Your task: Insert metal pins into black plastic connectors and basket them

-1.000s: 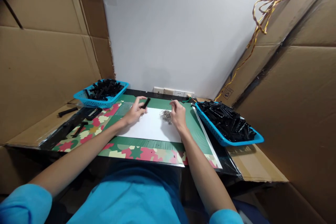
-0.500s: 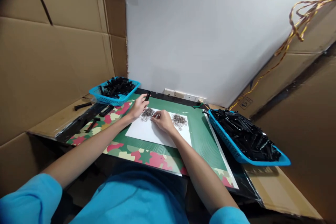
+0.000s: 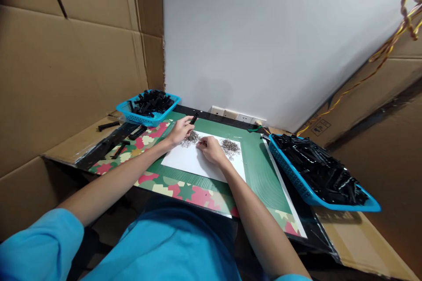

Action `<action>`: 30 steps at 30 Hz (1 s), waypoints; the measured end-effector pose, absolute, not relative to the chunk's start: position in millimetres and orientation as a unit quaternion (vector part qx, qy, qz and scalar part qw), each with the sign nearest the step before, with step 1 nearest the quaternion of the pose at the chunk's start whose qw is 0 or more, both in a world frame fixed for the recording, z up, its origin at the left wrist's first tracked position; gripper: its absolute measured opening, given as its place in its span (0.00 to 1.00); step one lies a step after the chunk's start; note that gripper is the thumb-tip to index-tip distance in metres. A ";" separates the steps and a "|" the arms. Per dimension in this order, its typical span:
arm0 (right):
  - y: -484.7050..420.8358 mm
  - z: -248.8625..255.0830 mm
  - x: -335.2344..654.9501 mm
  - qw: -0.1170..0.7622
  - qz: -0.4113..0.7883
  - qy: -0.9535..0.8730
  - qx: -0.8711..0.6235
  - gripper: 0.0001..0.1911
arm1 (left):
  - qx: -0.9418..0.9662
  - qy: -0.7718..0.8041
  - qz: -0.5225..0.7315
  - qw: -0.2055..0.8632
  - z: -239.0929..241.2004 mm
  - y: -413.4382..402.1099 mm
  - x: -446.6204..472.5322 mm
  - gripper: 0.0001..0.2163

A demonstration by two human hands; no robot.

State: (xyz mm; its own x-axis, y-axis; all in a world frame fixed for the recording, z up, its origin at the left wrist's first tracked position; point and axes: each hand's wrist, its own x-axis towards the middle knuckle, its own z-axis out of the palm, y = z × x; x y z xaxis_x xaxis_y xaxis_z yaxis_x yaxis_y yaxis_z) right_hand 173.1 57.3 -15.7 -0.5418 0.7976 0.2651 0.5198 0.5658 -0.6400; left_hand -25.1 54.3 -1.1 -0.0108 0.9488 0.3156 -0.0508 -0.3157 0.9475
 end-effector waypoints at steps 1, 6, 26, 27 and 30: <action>57.3 -15.5 174.7 0.274 0.252 -0.842 -0.392 0.09 | 0.557 0.400 0.586 0.431 -1.5 54.7 -25.0 0.19; 58.2 -15.0 180.6 0.290 0.243 -0.839 -0.392 0.09 | 0.554 0.407 0.578 0.439 -1.1 53.9 -24.3 0.20; 61.2 0.2 205.2 0.383 0.317 -0.798 -0.339 0.17 | 0.594 0.358 0.504 0.515 5.1 33.4 -14.7 0.22; 61.4 0.9 206.2 0.395 0.317 -0.792 -0.341 0.17 | 0.600 0.357 0.493 0.519 4.3 32.9 -14.4 0.23; 61.9 1.4 207.7 0.414 0.323 -0.778 -0.346 0.18 | 0.616 0.359 0.482 0.510 0.3 33.0 -13.4 0.25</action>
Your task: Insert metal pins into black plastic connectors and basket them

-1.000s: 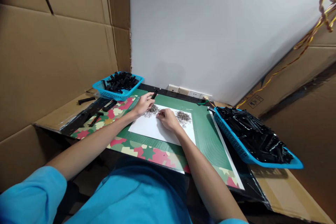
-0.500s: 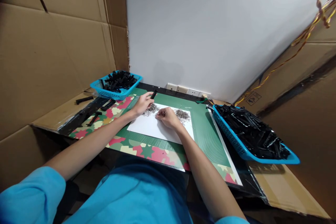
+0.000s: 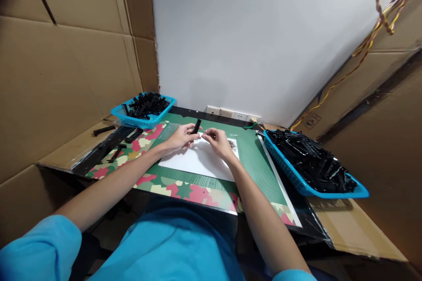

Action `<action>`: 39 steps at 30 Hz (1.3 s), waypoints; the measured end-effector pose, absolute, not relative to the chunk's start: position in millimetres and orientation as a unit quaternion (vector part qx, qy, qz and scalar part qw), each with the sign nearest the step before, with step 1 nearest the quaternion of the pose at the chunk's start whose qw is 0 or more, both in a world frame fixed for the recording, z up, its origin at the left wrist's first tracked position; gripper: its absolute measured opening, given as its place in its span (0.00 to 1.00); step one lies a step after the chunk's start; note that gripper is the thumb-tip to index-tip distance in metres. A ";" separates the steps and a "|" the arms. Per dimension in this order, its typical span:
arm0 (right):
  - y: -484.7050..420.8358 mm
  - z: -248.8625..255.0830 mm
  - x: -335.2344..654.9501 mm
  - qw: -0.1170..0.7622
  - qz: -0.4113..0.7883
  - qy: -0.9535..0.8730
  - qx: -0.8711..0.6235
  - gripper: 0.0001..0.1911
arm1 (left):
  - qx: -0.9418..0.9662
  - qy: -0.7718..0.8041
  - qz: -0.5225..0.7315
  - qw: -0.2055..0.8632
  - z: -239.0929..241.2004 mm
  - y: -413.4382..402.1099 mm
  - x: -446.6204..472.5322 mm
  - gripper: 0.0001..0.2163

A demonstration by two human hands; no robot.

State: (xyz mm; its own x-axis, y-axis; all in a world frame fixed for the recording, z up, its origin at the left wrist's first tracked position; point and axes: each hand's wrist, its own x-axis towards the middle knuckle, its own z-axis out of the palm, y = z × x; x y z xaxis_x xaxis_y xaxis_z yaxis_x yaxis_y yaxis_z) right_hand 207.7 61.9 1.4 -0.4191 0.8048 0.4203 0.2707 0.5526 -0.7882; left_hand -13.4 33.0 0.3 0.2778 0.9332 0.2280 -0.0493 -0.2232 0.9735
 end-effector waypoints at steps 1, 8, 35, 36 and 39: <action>62.0 1.4 207.9 0.417 0.325 -0.775 -0.346 0.18 | 0.618 0.361 0.484 0.504 -1.0 33.3 -13.0 0.24; 60.6 2.4 206.7 0.431 0.338 -0.766 -0.338 0.19 | 0.601 0.351 0.463 0.549 1.9 27.7 -10.5 0.24; 50.4 13.0 209.2 0.475 0.295 -0.744 -0.365 0.18 | 0.551 0.319 0.474 0.609 -1.7 29.0 -2.4 0.23; 47.1 14.8 209.2 0.479 0.264 -0.754 -0.364 0.16 | 0.540 0.311 0.470 0.625 -1.0 28.6 -2.0 0.23; 36.9 18.0 206.2 0.477 0.195 -0.781 -0.352 0.08 | 0.526 0.286 0.473 0.646 0.0 27.4 -1.5 0.24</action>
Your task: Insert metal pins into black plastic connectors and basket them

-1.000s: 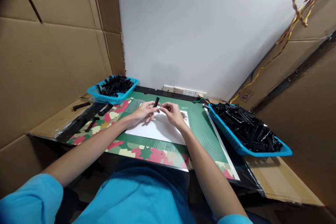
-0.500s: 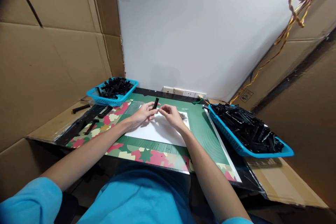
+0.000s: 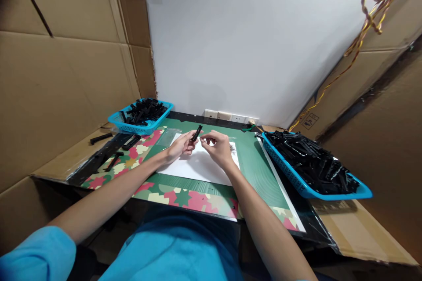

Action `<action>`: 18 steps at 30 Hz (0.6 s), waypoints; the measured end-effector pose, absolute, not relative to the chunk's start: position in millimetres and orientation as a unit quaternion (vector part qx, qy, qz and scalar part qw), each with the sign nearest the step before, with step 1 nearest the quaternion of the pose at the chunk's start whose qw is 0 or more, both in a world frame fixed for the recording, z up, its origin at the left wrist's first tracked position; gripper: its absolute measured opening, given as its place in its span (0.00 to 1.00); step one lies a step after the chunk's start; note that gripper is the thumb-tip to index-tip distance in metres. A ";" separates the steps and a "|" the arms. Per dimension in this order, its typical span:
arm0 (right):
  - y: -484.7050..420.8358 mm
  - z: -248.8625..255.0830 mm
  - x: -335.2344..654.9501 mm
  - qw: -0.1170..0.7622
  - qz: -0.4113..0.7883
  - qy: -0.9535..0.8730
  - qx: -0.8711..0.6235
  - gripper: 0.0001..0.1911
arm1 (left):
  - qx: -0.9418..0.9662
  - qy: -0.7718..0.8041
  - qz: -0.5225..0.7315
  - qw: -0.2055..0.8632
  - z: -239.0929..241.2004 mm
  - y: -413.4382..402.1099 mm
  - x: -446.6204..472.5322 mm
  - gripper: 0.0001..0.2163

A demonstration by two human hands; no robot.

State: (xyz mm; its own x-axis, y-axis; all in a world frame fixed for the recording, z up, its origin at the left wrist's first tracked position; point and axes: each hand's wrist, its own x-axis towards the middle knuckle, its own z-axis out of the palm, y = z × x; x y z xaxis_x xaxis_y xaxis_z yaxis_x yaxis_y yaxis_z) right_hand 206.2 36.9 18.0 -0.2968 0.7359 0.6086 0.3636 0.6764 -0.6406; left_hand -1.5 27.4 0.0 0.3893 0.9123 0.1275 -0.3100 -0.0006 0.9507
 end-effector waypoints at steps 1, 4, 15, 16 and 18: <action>34.3 17.9 204.4 0.475 0.181 -0.788 -0.346 0.07 | 0.532 0.280 0.474 0.643 -0.3 27.3 -1.6 0.24; 31.0 15.1 199.1 0.474 0.153 -0.800 -0.334 0.08 | 0.562 0.281 0.476 0.615 -2.7 28.1 -2.1 0.24; 35.9 10.0 199.7 0.441 0.163 -0.813 -0.342 0.09 | 0.588 0.347 0.474 0.556 2.0 20.4 4.0 0.32; 36.3 9.9 199.8 0.443 0.170 -0.811 -0.343 0.09 | 0.589 0.348 0.473 0.555 2.2 19.9 4.1 0.31; 37.3 9.6 200.3 0.445 0.179 -0.807 -0.345 0.08 | 0.593 0.344 0.471 0.555 1.8 20.2 3.9 0.31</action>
